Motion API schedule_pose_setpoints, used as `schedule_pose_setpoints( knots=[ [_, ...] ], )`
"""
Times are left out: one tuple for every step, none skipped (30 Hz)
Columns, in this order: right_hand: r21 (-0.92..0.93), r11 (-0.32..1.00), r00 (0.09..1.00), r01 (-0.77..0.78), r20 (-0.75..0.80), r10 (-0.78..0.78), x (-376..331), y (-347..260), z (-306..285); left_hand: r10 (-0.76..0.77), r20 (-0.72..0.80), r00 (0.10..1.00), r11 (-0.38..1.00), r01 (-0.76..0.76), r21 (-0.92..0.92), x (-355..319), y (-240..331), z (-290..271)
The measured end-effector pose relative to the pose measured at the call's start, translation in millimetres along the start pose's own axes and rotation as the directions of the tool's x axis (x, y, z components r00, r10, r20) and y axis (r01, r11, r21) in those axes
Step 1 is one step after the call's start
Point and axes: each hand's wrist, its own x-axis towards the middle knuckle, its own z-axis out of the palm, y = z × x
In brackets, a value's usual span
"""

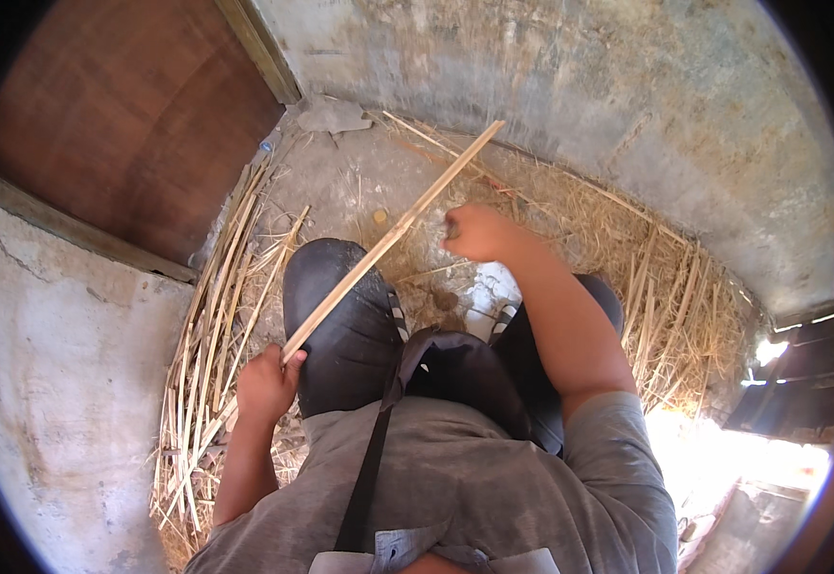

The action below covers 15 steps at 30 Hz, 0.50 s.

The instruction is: The person sits on the floor and uses a knife to shave and smooth a long bamboo stick held against their leg. They repeatedly scrape the surface of the stick with the blade, rotating it to work different sides, while surrounded by straw and other bamboo pieces.

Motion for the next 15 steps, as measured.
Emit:
schedule_pose_setpoints(
  knots=[
    [-0.039,0.999,0.998,0.021,0.054,-0.019,-9.9,-26.6,-5.3,0.0,-0.003,1.0,1.0,0.0,0.003,-0.8,-3.0,-1.0],
    [-0.056,0.997,0.996,0.06,0.077,-0.055,-16.3,-38.1,-8.3,0.001,-0.006,1.0,1.0,-0.001,0.007,-2.2,-5.8,-1.6],
    [-0.079,0.992,0.992,0.095,0.093,-0.088,-20.8,-46.3,-13.9,-0.002,-0.007,1.0,1.0,0.002,-0.006,-1.2,-5.3,-0.9],
    [-0.101,0.986,0.987,0.131,0.11,-0.12,-21.6,-50.3,-16.4,-0.005,-0.009,1.0,1.0,0.005,-0.018,-0.3,-3.3,1.2],
    [-0.056,0.993,0.99,0.105,0.102,-0.099,-20.8,-48.1,-17.9,-0.008,-0.011,1.0,1.0,0.008,-0.03,0.9,-3.2,3.0],
    [-0.014,0.997,0.993,0.074,0.096,-0.073,-21.9,-39.8,-21.4,-0.024,-0.009,1.0,0.998,0.024,-0.055,2.5,-4.5,7.9],
    [0.028,0.999,0.995,0.044,0.09,-0.046,-22.5,-32.0,-24.2,-0.04,-0.006,0.999,0.996,0.04,-0.08,1.9,-6.7,14.2],
    [0.007,0.999,0.998,0.04,0.057,-0.041,-22.2,-25.7,-25.2,-0.056,-0.003,0.998,0.993,0.056,-0.104,0.8,-8.0,18.1],
    [-0.014,0.999,0.999,0.031,0.025,-0.031,-22.5,-18.5,-24.5,-0.06,-0.004,0.998,0.991,0.06,-0.123,-0.5,-7.0,18.8],
    [-0.035,0.999,1.0,0.022,-0.006,-0.022,-21.9,-12.6,-22.7,-0.054,-0.004,0.999,0.992,0.053,-0.114,-0.1,-6.0,17.5],
    [-0.042,0.998,0.999,0.047,-0.022,-0.048,-20.6,-7.2,-18.8,-0.047,-0.004,0.999,0.993,0.046,-0.106,0.6,-4.8,15.3],
    [-0.05,0.996,0.996,0.08,-0.032,-0.081,-19.8,-8.0,-15.6,-0.05,-0.004,0.999,0.994,0.049,-0.097,-1.4,-4.0,13.2],
    [-0.058,0.992,0.993,0.113,-0.041,-0.115,-20.2,-8.7,-13.4,-0.051,0.001,0.999,0.995,0.05,-0.088,-1.8,-2.6,10.6],
    [-0.091,0.989,0.993,0.117,-0.014,-0.118,-22.1,-10.8,-10.9,-0.052,0.006,0.999,0.995,0.052,-0.08,-0.7,-0.9,7.7],
    [-0.125,0.983,0.991,0.134,0.018,-0.133,-24.4,-30.1,-16.1,-0.065,0.006,0.998,0.995,0.065,-0.073,-2.6,-1.2,6.5]
  ],
)
